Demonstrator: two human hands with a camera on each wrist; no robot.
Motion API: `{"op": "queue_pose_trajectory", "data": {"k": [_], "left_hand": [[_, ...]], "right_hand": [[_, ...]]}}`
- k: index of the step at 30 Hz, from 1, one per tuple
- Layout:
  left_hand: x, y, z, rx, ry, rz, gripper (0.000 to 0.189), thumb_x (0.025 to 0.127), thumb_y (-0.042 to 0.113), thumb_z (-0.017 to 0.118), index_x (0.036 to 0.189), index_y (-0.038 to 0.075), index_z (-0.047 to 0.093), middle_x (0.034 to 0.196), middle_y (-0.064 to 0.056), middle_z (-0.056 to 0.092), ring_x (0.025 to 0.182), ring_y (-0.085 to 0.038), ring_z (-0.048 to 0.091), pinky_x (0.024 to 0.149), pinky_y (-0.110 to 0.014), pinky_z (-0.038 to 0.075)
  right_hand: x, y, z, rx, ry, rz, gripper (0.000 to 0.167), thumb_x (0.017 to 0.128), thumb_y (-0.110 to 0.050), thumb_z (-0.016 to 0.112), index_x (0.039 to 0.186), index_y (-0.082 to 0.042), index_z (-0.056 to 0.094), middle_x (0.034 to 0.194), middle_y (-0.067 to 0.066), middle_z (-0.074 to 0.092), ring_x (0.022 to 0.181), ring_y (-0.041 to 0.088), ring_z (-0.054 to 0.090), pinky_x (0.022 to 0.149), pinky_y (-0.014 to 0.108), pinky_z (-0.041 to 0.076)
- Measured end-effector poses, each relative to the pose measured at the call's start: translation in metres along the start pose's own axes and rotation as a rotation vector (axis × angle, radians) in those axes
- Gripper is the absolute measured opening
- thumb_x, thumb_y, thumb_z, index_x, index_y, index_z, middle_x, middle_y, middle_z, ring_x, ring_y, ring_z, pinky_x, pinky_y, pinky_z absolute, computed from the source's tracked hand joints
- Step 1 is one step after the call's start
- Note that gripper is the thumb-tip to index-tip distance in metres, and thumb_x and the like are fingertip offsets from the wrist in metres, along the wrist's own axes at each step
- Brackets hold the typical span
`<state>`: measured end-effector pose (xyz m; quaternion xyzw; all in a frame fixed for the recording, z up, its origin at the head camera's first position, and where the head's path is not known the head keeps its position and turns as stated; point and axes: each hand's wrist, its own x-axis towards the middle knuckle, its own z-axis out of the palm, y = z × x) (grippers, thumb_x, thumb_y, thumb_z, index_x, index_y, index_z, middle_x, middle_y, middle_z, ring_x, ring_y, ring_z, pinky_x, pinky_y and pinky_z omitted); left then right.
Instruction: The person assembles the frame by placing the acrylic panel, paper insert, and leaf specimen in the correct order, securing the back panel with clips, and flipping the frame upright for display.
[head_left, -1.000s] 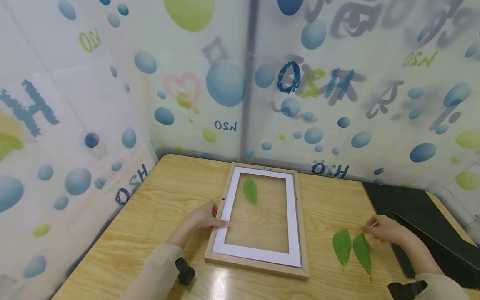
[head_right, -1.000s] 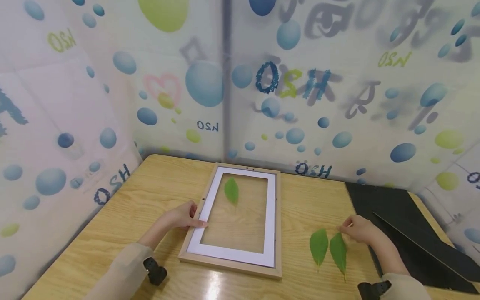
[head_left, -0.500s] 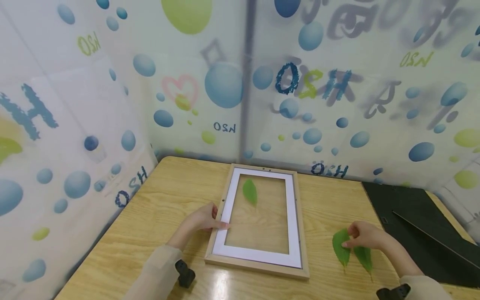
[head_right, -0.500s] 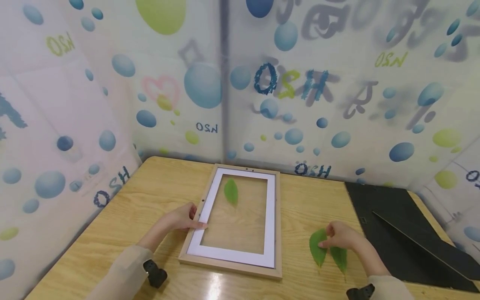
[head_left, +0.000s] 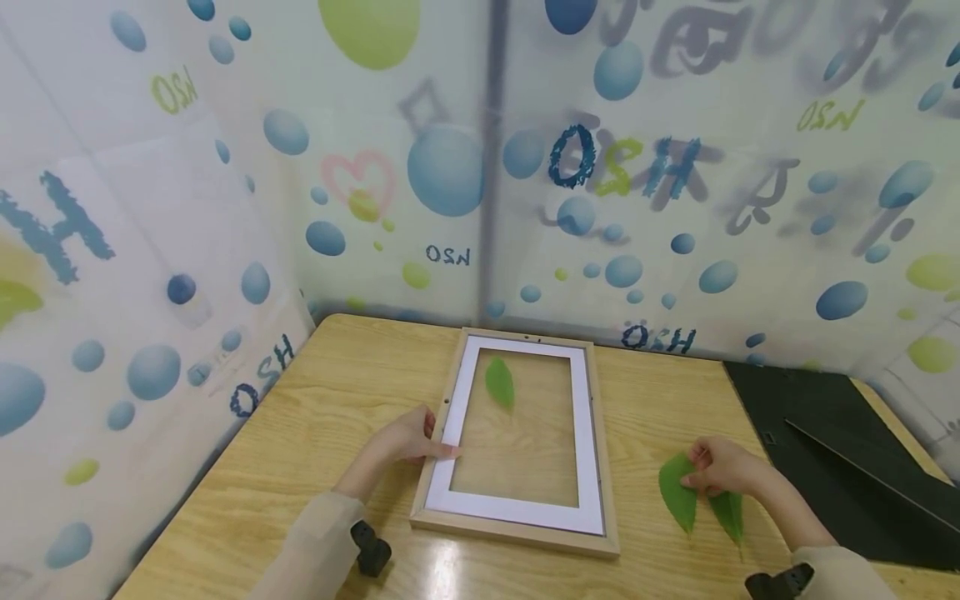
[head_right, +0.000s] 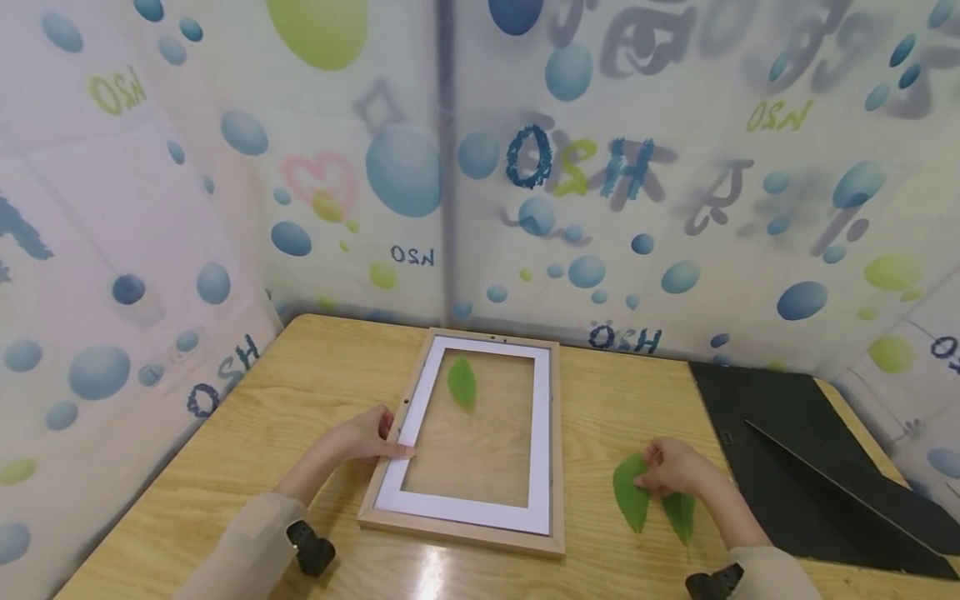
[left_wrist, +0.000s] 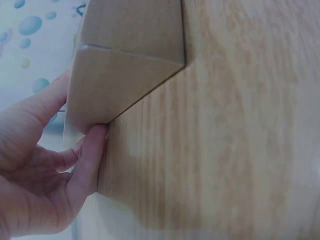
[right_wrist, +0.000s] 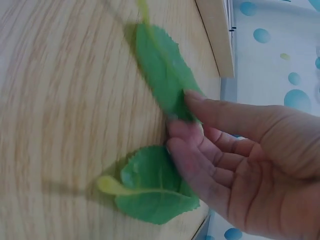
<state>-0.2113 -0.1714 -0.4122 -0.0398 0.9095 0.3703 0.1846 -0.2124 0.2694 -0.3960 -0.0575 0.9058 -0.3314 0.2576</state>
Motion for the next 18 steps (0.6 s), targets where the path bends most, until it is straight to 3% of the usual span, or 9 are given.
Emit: {"op": "queue_pose_trajectory", "data": {"k": [9,18], "left_hand": [[-0.001,0.002,-0.001,-0.011,0.000,0.009,0.049,0.069,0.029,0.080,0.089,0.003,0.044,0.078,-0.006,0.044,0.067,-0.015,0.044,0.053,-0.022,0.038],[0.000,0.001,-0.001,0.010,-0.008,0.002,0.051,0.068,0.031,0.080,0.090,0.004,0.043,0.078,-0.006,0.045,0.067,-0.016,0.045,0.054,-0.023,0.038]], "right_hand": [[-0.002,0.006,-0.011,0.119,-0.109,-0.049,0.025,0.084,-0.011,0.064,0.091,0.005,0.047,0.076,0.004,0.049,0.070,0.015,0.058,0.063,0.032,0.054],[0.002,0.006,-0.032,0.327,-0.292,-0.130,0.018,0.089,-0.015,0.059,0.093,-0.003,0.046,0.082,0.002,0.060,0.076,0.012,0.064,0.069,0.028,0.055]]}}
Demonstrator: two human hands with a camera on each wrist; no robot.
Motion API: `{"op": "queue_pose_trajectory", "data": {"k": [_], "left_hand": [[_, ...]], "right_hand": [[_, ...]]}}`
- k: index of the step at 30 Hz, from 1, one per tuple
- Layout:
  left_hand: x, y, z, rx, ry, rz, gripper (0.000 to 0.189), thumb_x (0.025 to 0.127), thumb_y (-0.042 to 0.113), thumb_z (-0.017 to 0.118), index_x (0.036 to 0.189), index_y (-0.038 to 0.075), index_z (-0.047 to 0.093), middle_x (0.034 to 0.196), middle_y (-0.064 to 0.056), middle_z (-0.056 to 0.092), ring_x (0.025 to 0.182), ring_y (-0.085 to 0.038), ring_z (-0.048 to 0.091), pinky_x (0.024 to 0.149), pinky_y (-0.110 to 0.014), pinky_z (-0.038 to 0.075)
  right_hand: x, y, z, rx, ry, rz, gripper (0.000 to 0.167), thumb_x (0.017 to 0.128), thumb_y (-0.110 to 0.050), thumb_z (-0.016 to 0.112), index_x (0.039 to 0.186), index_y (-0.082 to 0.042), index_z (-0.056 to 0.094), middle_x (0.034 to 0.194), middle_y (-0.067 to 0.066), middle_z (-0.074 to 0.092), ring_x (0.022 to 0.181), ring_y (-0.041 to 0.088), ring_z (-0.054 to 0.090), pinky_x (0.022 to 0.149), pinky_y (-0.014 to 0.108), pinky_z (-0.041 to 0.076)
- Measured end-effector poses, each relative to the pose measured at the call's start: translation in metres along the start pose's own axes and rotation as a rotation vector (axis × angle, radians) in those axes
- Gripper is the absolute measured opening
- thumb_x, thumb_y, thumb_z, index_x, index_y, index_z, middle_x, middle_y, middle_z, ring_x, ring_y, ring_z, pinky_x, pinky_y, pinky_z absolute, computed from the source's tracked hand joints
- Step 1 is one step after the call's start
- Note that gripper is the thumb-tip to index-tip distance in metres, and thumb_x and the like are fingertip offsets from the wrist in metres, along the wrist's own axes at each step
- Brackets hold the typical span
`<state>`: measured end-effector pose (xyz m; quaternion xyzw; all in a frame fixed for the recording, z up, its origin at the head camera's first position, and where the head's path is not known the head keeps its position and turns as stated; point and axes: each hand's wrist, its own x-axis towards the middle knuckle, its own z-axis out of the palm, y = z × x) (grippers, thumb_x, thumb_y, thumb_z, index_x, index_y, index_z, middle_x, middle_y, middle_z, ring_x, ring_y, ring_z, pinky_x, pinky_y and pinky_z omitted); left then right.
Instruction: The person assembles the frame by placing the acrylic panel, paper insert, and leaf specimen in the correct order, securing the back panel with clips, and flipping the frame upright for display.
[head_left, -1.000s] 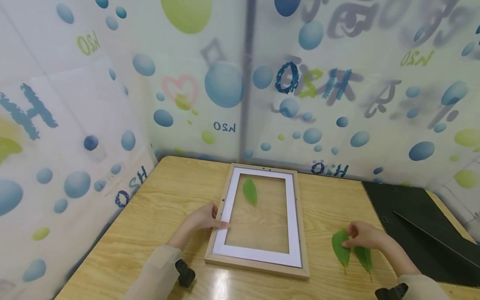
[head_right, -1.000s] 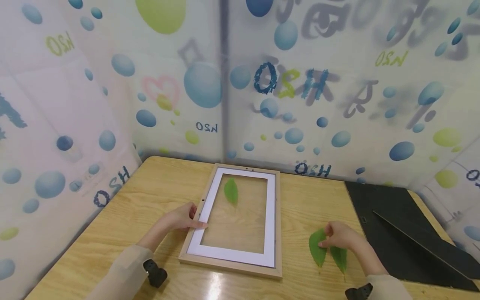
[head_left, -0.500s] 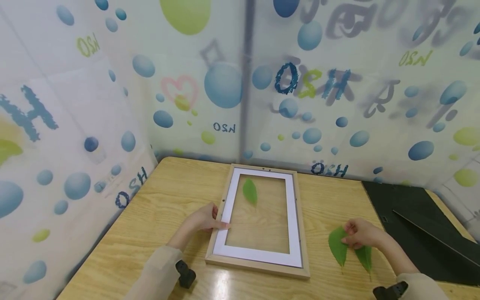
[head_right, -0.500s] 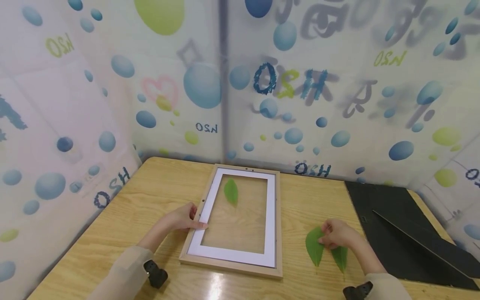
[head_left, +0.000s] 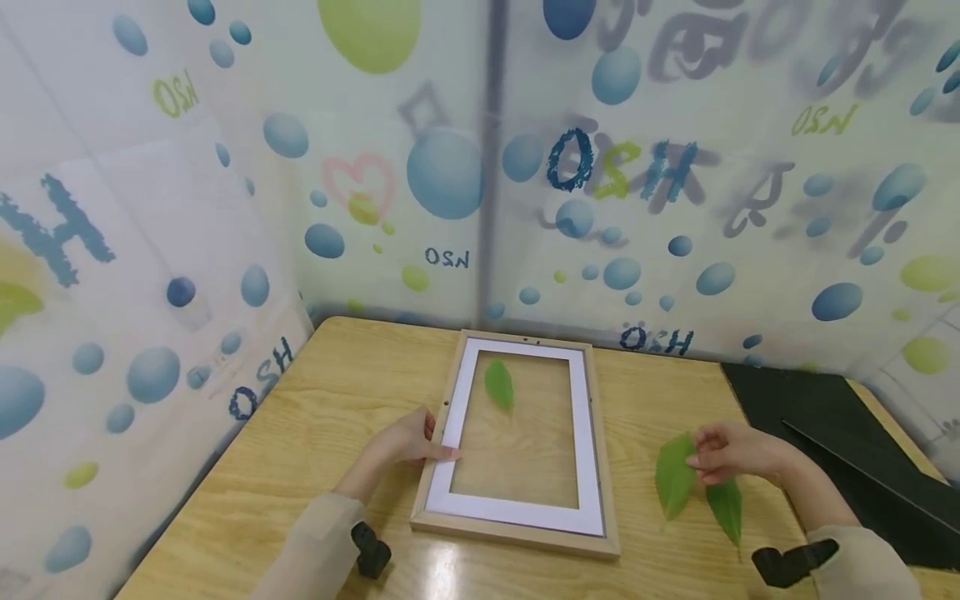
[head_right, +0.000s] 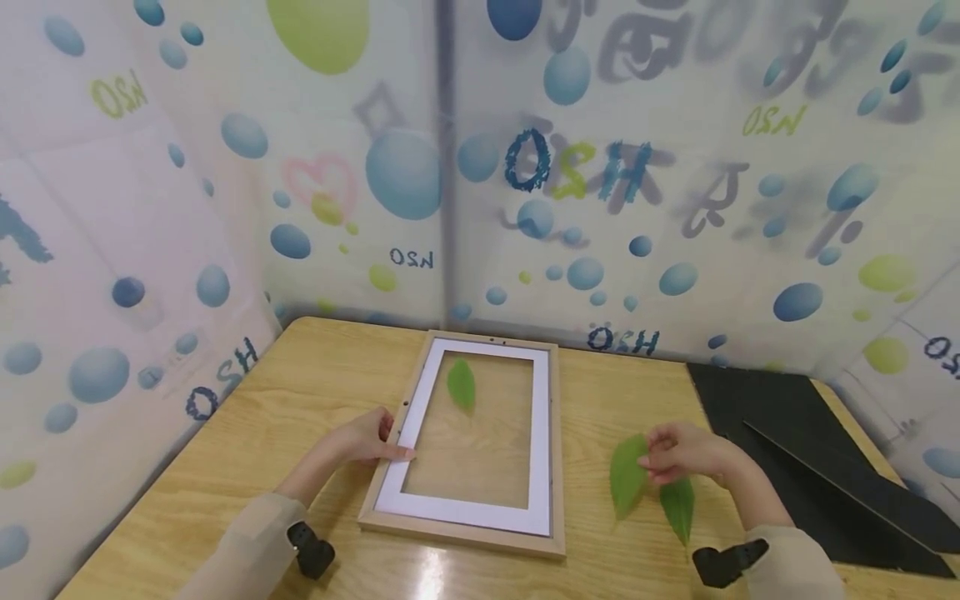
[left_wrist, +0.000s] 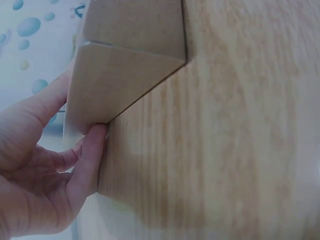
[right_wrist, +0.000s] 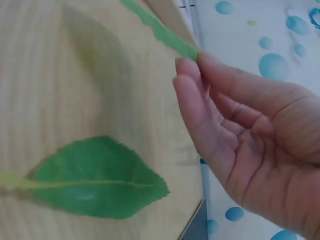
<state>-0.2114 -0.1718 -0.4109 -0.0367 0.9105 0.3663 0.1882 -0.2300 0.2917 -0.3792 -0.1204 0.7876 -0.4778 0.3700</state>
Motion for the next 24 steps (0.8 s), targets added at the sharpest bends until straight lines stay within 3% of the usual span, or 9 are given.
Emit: {"op": "queue_pose_trajectory", "data": {"k": [7,13,19,24], "left_hand": [[0.003,0.002,0.000,-0.007,-0.003,-0.001,0.050,0.068,0.031,0.080,0.088,0.004,0.043,0.078,-0.006,0.045,0.067,-0.016,0.045,0.054,-0.022,0.039],[0.002,0.004,0.001,-0.005,0.000,0.005,0.050,0.068,0.030,0.080,0.089,0.003,0.044,0.078,-0.007,0.046,0.068,-0.016,0.047,0.055,-0.023,0.041],[0.000,0.003,0.002,0.004,0.010,0.013,0.051,0.068,0.030,0.081,0.090,0.002,0.043,0.078,-0.007,0.046,0.068,-0.017,0.048,0.055,-0.024,0.041],[0.000,0.001,0.003,0.011,0.005,0.007,0.054,0.067,0.031,0.081,0.093,0.001,0.044,0.080,-0.008,0.047,0.069,-0.017,0.048,0.056,-0.024,0.042]], "right_hand": [[0.007,-0.014,-0.009,0.076,-0.040,-0.076,0.009,0.091,-0.012,0.054,0.091,-0.006,0.047,0.084,-0.002,0.062,0.079,0.009,0.065,0.073,0.026,0.055],[0.031,-0.027,-0.004,0.063,0.063,-0.074,0.015,0.092,-0.018,0.054,0.096,-0.004,0.048,0.083,-0.003,0.058,0.078,0.009,0.063,0.076,0.027,0.054],[0.059,-0.045,0.014,0.045,0.201,-0.049,0.054,0.094,-0.022,0.051,0.127,0.016,0.030,0.100,0.007,0.055,0.087,0.011,0.059,0.084,0.032,0.052],[0.083,-0.055,0.026,0.123,0.242,-0.064,0.047,0.093,-0.018,0.051,0.123,0.014,0.035,0.088,0.000,0.058,0.082,0.008,0.061,0.081,0.030,0.053]]}}
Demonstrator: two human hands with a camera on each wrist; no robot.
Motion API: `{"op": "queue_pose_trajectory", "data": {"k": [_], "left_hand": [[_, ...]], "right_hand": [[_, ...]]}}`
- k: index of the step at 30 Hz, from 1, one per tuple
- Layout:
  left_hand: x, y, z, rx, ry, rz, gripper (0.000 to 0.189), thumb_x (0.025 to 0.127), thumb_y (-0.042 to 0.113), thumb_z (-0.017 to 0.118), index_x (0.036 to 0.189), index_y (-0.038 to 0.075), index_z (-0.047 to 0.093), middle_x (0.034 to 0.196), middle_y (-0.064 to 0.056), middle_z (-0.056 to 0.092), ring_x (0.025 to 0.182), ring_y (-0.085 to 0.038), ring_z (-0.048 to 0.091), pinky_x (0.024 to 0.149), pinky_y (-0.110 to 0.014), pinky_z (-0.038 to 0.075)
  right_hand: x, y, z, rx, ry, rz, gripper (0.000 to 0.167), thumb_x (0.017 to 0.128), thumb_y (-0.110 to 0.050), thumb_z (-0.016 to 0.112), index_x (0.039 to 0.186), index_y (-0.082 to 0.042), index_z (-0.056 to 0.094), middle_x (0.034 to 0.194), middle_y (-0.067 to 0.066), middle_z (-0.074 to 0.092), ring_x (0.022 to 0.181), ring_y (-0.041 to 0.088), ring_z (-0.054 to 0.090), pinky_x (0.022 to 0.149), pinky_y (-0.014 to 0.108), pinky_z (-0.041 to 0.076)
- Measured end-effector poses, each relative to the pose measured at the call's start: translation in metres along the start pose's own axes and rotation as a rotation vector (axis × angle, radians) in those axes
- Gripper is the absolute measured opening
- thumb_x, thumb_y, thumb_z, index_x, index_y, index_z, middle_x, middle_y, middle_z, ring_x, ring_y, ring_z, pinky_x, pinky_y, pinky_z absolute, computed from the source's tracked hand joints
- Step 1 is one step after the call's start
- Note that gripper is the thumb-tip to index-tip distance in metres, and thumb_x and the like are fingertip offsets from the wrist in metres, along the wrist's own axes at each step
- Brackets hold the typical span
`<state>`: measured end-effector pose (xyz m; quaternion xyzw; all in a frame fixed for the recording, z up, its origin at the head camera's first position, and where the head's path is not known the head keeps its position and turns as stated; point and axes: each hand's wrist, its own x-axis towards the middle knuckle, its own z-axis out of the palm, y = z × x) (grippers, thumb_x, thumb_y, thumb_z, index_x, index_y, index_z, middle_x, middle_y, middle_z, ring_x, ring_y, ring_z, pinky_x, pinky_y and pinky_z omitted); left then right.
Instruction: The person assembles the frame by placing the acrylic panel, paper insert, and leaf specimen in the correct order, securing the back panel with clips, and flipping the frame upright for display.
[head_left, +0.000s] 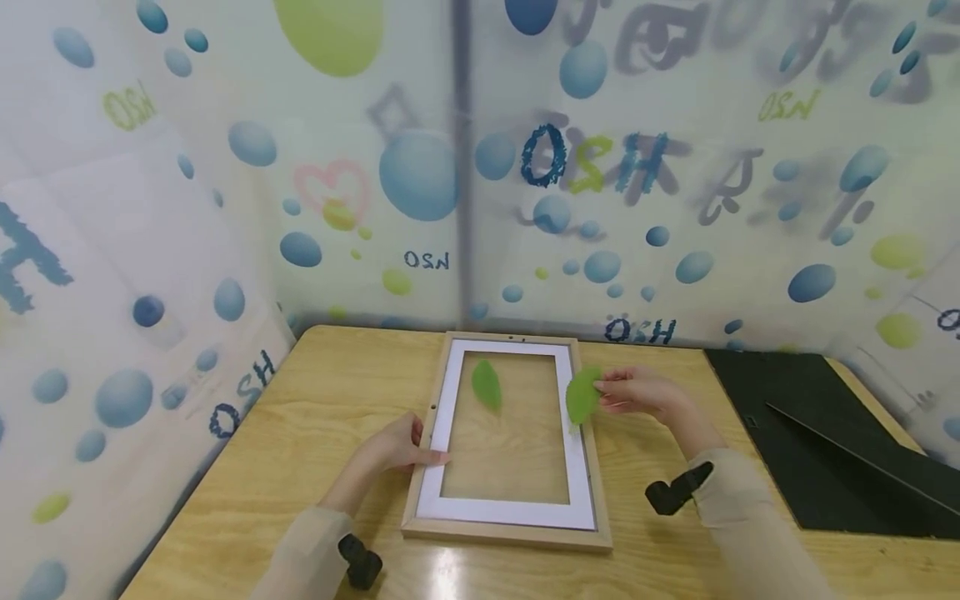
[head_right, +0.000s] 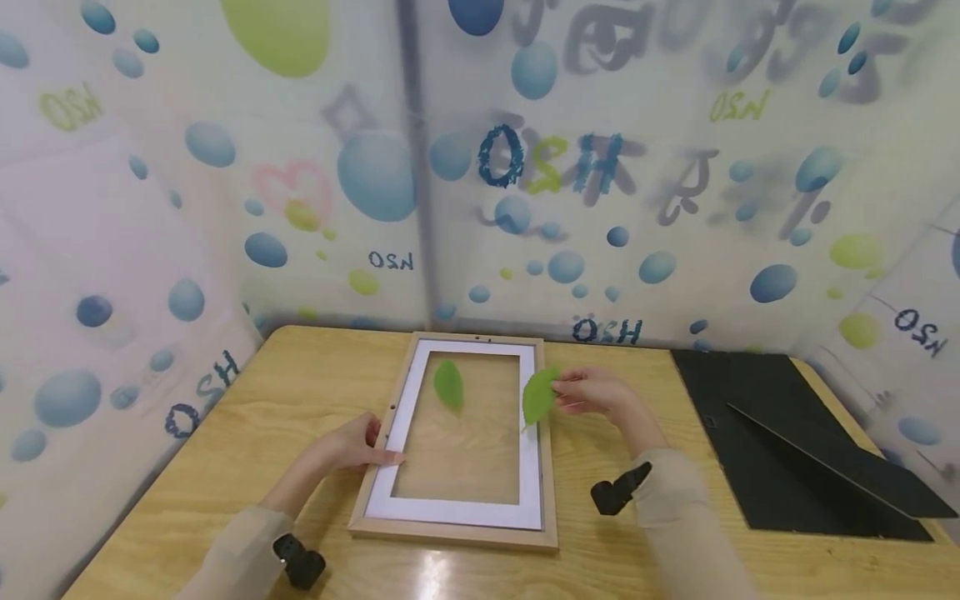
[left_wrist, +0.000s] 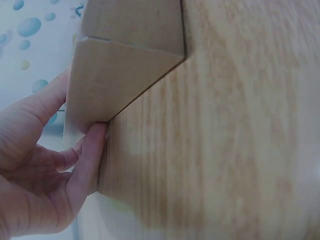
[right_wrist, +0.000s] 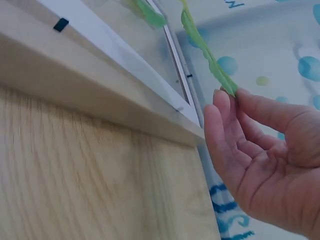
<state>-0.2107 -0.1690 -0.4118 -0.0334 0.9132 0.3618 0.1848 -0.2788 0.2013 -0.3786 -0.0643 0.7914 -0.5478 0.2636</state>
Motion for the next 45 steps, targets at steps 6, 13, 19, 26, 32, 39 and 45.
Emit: {"op": "queue_pose_trajectory", "data": {"k": [6,13,19,26,32,39,45], "left_hand": [[0.000,-0.004,-0.003,-0.009,0.008,0.002,0.056,0.067,0.032,0.080,0.096,0.001,0.045,0.082,-0.009,0.048,0.071,-0.018,0.049,0.058,-0.025,0.044],[0.002,-0.006,0.000,-0.022,0.009,0.023,0.052,0.067,0.031,0.081,0.090,0.003,0.044,0.078,-0.006,0.046,0.066,-0.016,0.048,0.055,-0.023,0.041],[0.000,-0.006,0.002,-0.025,0.009,0.023,0.051,0.067,0.031,0.081,0.090,0.003,0.044,0.077,-0.005,0.045,0.065,-0.015,0.046,0.054,-0.023,0.039],[0.001,-0.006,0.002,-0.033,0.017,0.013,0.050,0.067,0.030,0.081,0.088,0.004,0.044,0.076,-0.005,0.044,0.064,-0.015,0.046,0.053,-0.023,0.038],[0.001,-0.006,0.003,-0.055,0.016,0.020,0.050,0.067,0.028,0.081,0.087,0.004,0.043,0.076,-0.006,0.044,0.065,-0.015,0.045,0.053,-0.023,0.040],[0.000,-0.004,0.003,-0.065,0.017,0.008,0.050,0.067,0.027,0.082,0.086,0.004,0.042,0.076,-0.005,0.043,0.065,-0.015,0.045,0.053,-0.023,0.039],[0.000,-0.004,0.002,-0.062,0.013,0.012,0.050,0.067,0.028,0.081,0.087,0.004,0.042,0.076,-0.005,0.043,0.065,-0.015,0.046,0.053,-0.023,0.039]], "right_hand": [[0.029,-0.011,0.017,0.029,-0.003,-0.004,0.038,0.093,-0.014,0.051,0.119,0.013,0.044,0.076,-0.003,0.061,0.071,0.006,0.062,0.074,0.025,0.054],[0.053,-0.022,0.030,0.012,-0.004,0.036,0.040,0.093,-0.016,0.052,0.121,0.012,0.046,0.075,-0.005,0.060,0.069,0.004,0.061,0.070,0.021,0.053],[0.066,-0.028,0.036,-0.030,0.000,0.059,0.040,0.093,-0.016,0.051,0.121,0.012,0.046,0.073,-0.006,0.059,0.066,0.002,0.058,0.067,0.019,0.052],[0.075,-0.031,0.041,0.018,0.029,0.118,0.038,0.093,-0.013,0.051,0.122,0.011,0.045,0.065,-0.006,0.059,0.060,0.002,0.057,0.061,0.016,0.051],[0.080,-0.026,0.043,-0.015,0.056,0.128,0.039,0.092,-0.009,0.053,0.123,0.012,0.046,0.063,-0.005,0.058,0.057,0.002,0.055,0.054,0.015,0.048],[0.082,-0.025,0.046,-0.077,0.086,0.146,0.037,0.089,-0.010,0.057,0.120,0.010,0.049,0.065,-0.004,0.057,0.057,0.003,0.055,0.053,0.016,0.048],[0.080,-0.029,0.047,-0.131,0.115,0.169,0.037,0.089,-0.013,0.059,0.118,0.009,0.051,0.069,-0.001,0.060,0.059,0.005,0.056,0.056,0.019,0.050]]}}
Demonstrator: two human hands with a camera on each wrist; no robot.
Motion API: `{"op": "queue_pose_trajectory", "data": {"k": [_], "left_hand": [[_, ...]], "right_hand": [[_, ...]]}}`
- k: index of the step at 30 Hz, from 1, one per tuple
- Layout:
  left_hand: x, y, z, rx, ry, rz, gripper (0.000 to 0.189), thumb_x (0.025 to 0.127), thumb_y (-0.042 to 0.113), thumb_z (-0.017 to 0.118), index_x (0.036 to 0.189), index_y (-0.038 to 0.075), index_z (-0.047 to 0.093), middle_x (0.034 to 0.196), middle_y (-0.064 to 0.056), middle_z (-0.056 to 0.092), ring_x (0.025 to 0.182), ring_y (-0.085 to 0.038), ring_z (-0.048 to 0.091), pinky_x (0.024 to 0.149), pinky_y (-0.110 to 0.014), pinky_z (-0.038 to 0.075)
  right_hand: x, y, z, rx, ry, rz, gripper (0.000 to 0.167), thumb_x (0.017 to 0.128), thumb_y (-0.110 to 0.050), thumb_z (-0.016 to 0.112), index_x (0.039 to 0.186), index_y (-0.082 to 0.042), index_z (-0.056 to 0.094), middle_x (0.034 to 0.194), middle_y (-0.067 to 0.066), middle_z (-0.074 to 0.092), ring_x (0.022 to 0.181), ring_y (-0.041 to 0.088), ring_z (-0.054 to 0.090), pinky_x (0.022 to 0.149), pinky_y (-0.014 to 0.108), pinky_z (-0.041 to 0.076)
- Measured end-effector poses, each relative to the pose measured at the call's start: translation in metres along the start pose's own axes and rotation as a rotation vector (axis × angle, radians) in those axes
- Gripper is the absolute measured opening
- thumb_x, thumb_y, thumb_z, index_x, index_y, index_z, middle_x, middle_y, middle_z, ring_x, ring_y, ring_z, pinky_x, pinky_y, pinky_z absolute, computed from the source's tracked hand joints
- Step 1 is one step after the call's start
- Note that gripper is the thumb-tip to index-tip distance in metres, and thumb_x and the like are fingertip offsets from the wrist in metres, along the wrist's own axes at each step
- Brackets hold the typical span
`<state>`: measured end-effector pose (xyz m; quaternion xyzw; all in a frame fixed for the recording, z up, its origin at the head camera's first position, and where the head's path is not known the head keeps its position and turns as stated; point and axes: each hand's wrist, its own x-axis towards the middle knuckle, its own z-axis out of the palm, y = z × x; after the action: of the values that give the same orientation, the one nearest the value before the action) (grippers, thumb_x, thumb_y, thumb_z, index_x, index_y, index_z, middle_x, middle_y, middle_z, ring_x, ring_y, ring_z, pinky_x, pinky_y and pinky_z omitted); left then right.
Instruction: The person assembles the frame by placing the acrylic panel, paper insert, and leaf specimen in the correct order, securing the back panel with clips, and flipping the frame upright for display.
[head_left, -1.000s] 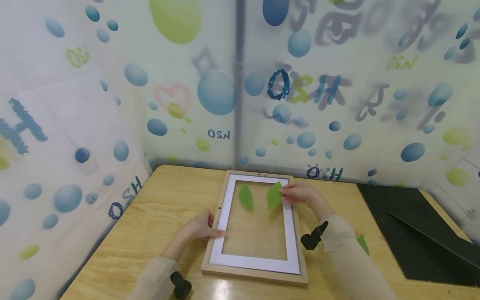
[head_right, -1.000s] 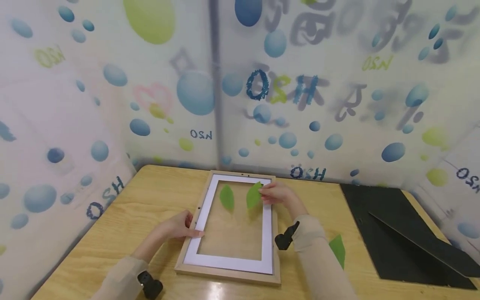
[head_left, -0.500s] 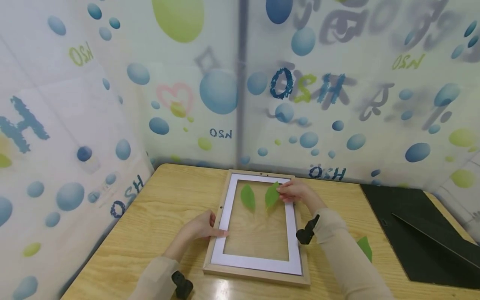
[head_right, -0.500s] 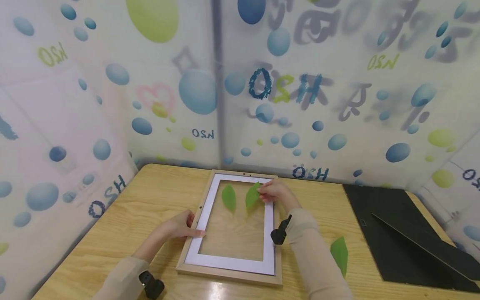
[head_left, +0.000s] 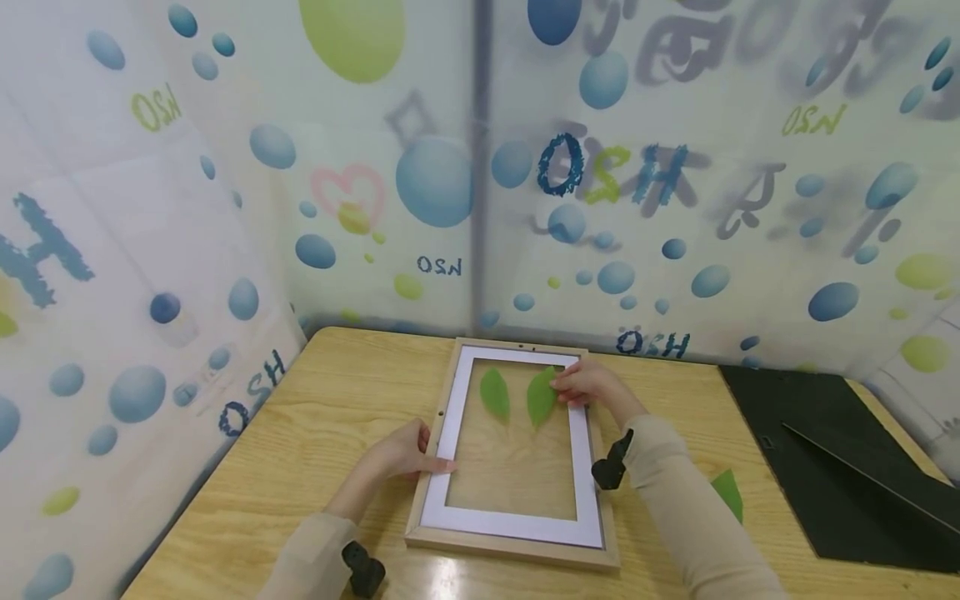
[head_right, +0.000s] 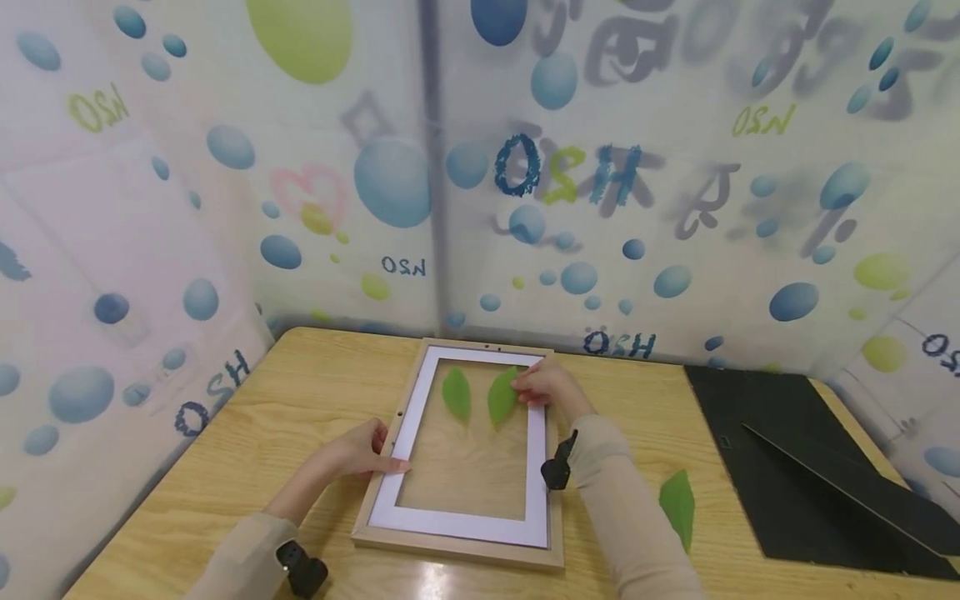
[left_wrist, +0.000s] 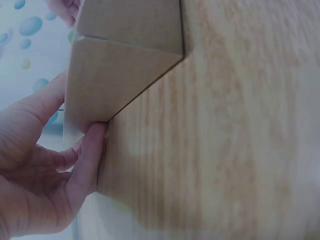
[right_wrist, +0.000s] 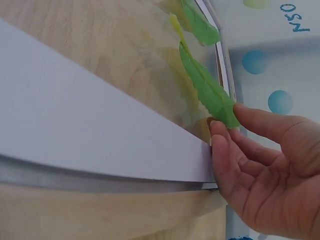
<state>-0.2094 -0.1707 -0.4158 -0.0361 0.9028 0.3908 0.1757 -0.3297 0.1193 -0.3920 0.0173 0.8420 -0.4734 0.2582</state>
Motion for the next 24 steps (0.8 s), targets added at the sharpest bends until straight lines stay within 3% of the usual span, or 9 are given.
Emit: {"op": "queue_pose_trajectory", "data": {"k": [4,5,8,11,12,14,24], "left_hand": [[-0.001,0.000,0.000,0.004,-0.003,0.007,0.050,0.068,0.029,0.080,0.087,0.004,0.042,0.075,-0.005,0.043,0.063,-0.015,0.046,0.053,-0.023,0.038],[-0.001,0.000,0.000,0.007,-0.003,0.008,0.049,0.068,0.029,0.080,0.088,0.004,0.042,0.075,-0.005,0.043,0.062,-0.015,0.046,0.053,-0.023,0.038],[-0.001,0.000,0.000,0.012,-0.002,0.007,0.050,0.068,0.030,0.080,0.088,0.004,0.043,0.075,-0.006,0.044,0.062,-0.015,0.046,0.053,-0.023,0.038],[-0.001,0.000,0.000,0.014,-0.002,0.003,0.050,0.068,0.030,0.080,0.088,0.003,0.043,0.076,-0.006,0.045,0.063,-0.015,0.047,0.053,-0.023,0.039],[0.000,0.001,0.000,0.009,-0.003,0.000,0.050,0.068,0.029,0.080,0.089,0.003,0.043,0.076,-0.006,0.046,0.064,-0.016,0.047,0.054,-0.023,0.039],[0.000,0.000,0.000,0.002,-0.001,-0.006,0.050,0.068,0.029,0.081,0.089,0.003,0.044,0.077,-0.007,0.046,0.066,-0.016,0.047,0.054,-0.024,0.040],[0.002,-0.002,0.000,0.009,0.001,-0.005,0.051,0.067,0.029,0.081,0.089,0.003,0.044,0.078,-0.006,0.046,0.068,-0.016,0.047,0.055,-0.023,0.041]], "right_hand": [[0.004,0.000,-0.001,-0.080,0.012,0.007,0.037,0.087,-0.017,0.062,0.114,0.008,0.053,0.080,0.008,0.063,0.068,0.012,0.060,0.068,0.028,0.054],[0.019,0.010,-0.005,-0.070,-0.019,-0.037,0.037,0.085,-0.022,0.065,0.109,0.005,0.056,0.080,0.007,0.064,0.068,0.012,0.060,0.067,0.028,0.054],[0.017,0.008,-0.008,-0.111,-0.035,-0.053,0.039,0.084,-0.024,0.065,0.110,0.004,0.057,0.093,0.014,0.065,0.082,0.020,0.063,0.074,0.032,0.054],[0.004,0.002,-0.011,-0.120,-0.045,-0.076,0.042,0.087,-0.025,0.061,0.115,0.006,0.055,0.103,0.020,0.064,0.091,0.024,0.064,0.076,0.032,0.054],[-0.014,-0.010,-0.009,-0.150,-0.019,-0.044,0.043,0.090,-0.021,0.057,0.120,0.009,0.051,0.110,0.023,0.061,0.098,0.028,0.062,0.081,0.035,0.053],[-0.024,-0.010,-0.014,-0.144,-0.032,-0.067,0.045,0.092,-0.021,0.053,0.124,0.010,0.047,0.115,0.025,0.059,0.102,0.029,0.060,0.084,0.036,0.052],[-0.066,0.029,-0.063,-0.181,-0.105,-0.144,0.048,0.094,-0.025,0.049,0.128,0.008,0.040,0.120,0.025,0.055,0.107,0.032,0.056,0.090,0.040,0.049]]}}
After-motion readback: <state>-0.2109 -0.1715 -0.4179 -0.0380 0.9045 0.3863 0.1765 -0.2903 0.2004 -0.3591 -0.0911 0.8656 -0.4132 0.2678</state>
